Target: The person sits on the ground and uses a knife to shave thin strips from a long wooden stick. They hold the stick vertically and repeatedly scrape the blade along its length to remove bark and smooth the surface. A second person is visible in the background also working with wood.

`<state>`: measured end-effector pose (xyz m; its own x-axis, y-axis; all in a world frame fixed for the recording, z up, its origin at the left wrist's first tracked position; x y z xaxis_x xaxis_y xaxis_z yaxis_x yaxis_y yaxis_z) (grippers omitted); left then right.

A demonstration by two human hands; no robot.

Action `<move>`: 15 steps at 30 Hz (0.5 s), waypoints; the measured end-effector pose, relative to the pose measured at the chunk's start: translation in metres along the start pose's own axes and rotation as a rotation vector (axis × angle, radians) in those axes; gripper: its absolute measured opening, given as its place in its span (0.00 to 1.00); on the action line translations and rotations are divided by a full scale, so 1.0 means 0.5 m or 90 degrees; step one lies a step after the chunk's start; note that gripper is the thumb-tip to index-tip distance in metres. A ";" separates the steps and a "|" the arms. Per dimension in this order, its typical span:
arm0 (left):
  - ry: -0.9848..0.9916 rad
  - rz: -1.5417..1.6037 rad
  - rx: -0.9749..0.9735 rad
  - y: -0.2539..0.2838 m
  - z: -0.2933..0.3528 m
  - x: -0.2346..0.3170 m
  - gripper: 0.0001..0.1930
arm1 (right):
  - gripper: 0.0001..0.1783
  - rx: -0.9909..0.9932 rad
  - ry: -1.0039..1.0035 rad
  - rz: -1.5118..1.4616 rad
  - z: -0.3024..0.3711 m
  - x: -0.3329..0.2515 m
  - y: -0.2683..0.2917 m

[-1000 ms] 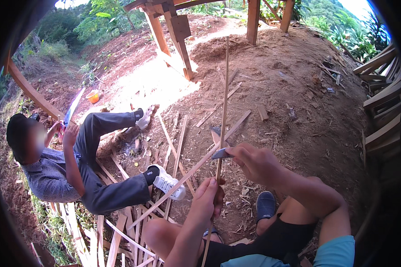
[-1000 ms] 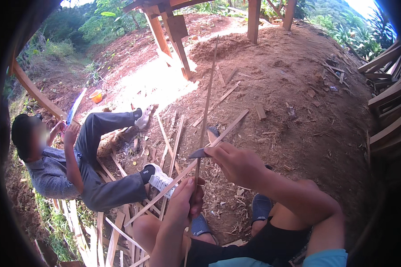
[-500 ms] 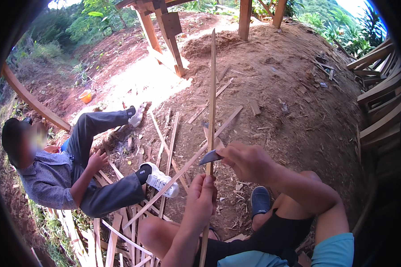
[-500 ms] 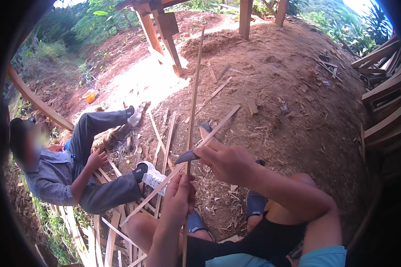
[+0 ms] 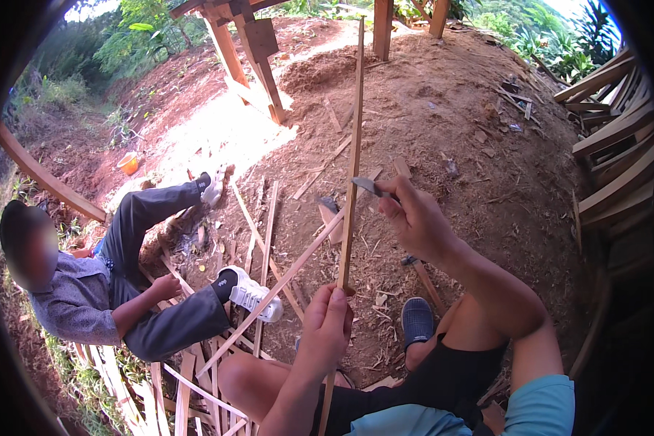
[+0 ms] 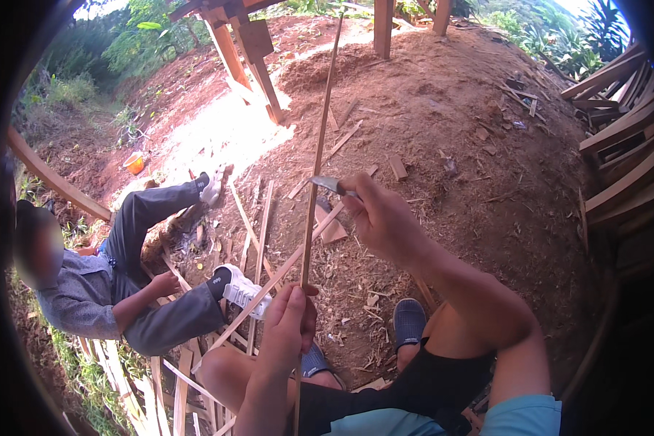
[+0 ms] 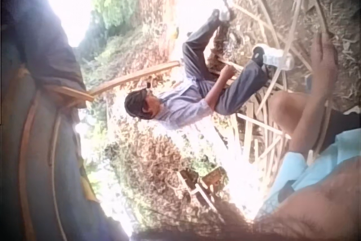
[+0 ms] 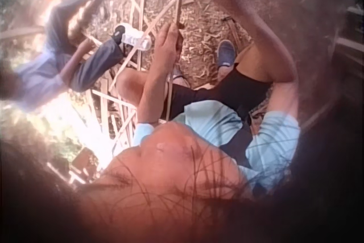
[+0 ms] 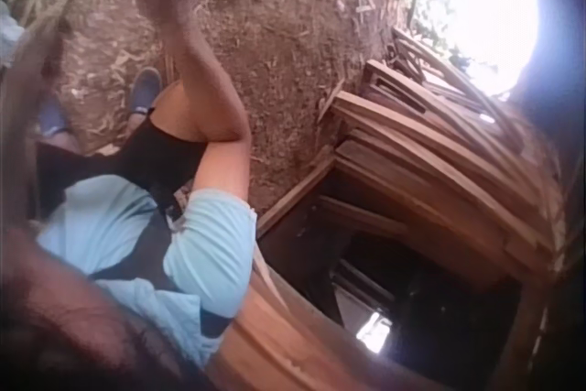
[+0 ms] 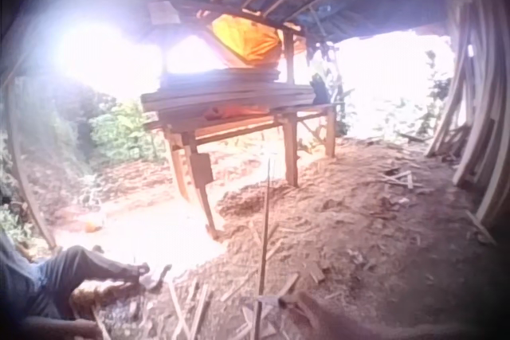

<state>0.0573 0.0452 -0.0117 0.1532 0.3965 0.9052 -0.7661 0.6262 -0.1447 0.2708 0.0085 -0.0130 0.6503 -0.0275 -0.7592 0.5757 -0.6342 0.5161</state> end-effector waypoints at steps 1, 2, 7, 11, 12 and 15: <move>0.013 0.015 0.002 0.001 -0.002 0.009 0.16 | 0.10 -0.027 0.042 0.000 0.014 -0.015 -0.010; 0.008 0.027 0.004 0.002 -0.005 0.010 0.17 | 0.10 -0.038 0.076 0.017 0.032 -0.030 -0.019; 0.020 0.029 -0.011 0.009 -0.010 -0.004 0.17 | 0.12 -0.110 0.158 0.091 0.063 -0.076 -0.028; -0.036 -0.037 -0.014 0.000 -0.016 -0.016 0.16 | 0.12 -0.095 0.166 0.101 0.030 -0.041 -0.011; -0.028 -0.033 -0.008 -0.002 -0.016 -0.014 0.16 | 0.12 -0.108 0.164 0.117 0.020 -0.039 -0.007; -0.004 -0.017 -0.001 -0.006 -0.014 -0.003 0.16 | 0.12 -0.096 0.180 0.125 0.010 -0.034 -0.013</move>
<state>0.0635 0.0473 -0.0156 0.1691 0.3751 0.9114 -0.7607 0.6377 -0.1213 0.2537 0.0090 -0.0056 0.8545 0.0905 -0.5114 0.4795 -0.5159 0.7099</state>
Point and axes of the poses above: each hand's wrist, its own z-axis away from the middle knuckle, its own y-axis out of the back of the hand, x = y × z, the point moved 1 cm from there along -z, towards the middle knuckle, and after that the axes turned 6 degrees about x, right-handed, at the moved point
